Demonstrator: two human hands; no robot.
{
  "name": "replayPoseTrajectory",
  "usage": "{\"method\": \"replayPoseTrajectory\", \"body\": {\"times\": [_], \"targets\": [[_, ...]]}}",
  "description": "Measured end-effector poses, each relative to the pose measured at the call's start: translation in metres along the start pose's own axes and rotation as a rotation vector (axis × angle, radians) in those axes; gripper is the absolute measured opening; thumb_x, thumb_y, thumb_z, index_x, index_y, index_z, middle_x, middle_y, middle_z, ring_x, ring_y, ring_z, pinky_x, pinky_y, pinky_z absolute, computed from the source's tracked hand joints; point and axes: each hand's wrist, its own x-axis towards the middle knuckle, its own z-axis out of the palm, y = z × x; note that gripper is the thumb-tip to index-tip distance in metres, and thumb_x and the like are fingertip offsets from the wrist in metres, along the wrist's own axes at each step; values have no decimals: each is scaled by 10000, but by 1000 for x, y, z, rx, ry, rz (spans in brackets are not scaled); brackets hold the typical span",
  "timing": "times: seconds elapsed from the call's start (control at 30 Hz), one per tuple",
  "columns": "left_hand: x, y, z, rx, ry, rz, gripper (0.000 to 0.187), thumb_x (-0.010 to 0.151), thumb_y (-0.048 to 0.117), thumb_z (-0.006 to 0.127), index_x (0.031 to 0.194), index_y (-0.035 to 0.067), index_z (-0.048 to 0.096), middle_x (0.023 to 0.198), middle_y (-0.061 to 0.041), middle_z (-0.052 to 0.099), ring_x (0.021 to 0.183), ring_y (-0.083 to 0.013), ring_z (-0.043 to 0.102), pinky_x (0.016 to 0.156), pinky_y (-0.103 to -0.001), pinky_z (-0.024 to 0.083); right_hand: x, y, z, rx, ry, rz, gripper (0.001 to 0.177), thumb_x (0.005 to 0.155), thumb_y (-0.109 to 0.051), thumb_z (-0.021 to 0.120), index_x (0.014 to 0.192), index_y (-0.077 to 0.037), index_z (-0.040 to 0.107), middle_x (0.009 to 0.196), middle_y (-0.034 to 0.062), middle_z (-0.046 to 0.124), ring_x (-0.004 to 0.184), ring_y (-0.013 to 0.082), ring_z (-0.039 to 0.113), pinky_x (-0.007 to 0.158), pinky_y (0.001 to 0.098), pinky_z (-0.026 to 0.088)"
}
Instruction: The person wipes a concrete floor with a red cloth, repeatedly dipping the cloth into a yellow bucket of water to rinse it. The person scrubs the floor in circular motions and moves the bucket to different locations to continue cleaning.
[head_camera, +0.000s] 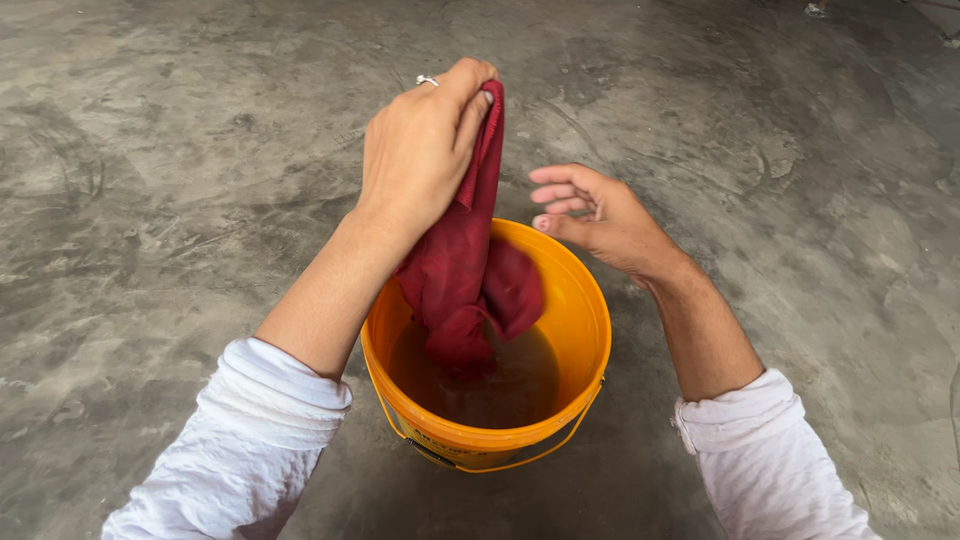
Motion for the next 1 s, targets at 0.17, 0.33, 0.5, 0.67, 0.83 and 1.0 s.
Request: {"method": "replayPoseTrajectory", "body": {"times": [0.17,0.33,0.5,0.67,0.83,1.0], "targets": [[1,16,-4,-15,4,93,130,1064,205,583,1161,138,636,944,-80,762,826,-337,716,706,-469,540,-9,-25,17,-61,-120,-154,709,846,-332,807,1447,-54,558,1250,89,683,1175,173,618,1002,353,489],[7,24,-20,-18,31,98,136,1076,191,576,1188,129,623,968,-72,748,852,-337,716,714,-472,532,-19,-19,39,-161,-125,-207,800,830,-390,841,1449,-20,494,1266,123,673,1174,226,628,1021,367,495],[17,25,-41,35,121,105,123,1091,174,583,1188,108,621,910,-92,704,871,-356,693,784,-495,516,-34,35,59,-411,-77,127,845,765,-439,860,1405,-34,485,1203,136,680,1106,218,663,956,364,537],[14,23,-52,-19,169,130,105,1085,156,568,1146,80,607,1011,-112,719,938,-348,693,794,-474,521,-47,66,63,-255,-248,10,647,850,-470,791,1314,-34,670,1205,114,761,1139,215,697,1008,347,540],[4,30,-54,-91,42,-33,149,1066,173,544,1113,63,632,961,-131,723,887,-335,702,771,-470,525,-60,38,97,-189,-212,-169,768,795,-379,851,1382,-5,525,1291,164,653,1185,258,607,1005,379,469],[5,30,-51,-122,68,-51,164,1068,169,553,1142,52,642,958,-154,728,924,-353,705,803,-475,526,-41,44,112,-81,-90,-5,552,859,-439,759,1212,-17,707,1077,80,791,992,184,742,901,355,566]]}}
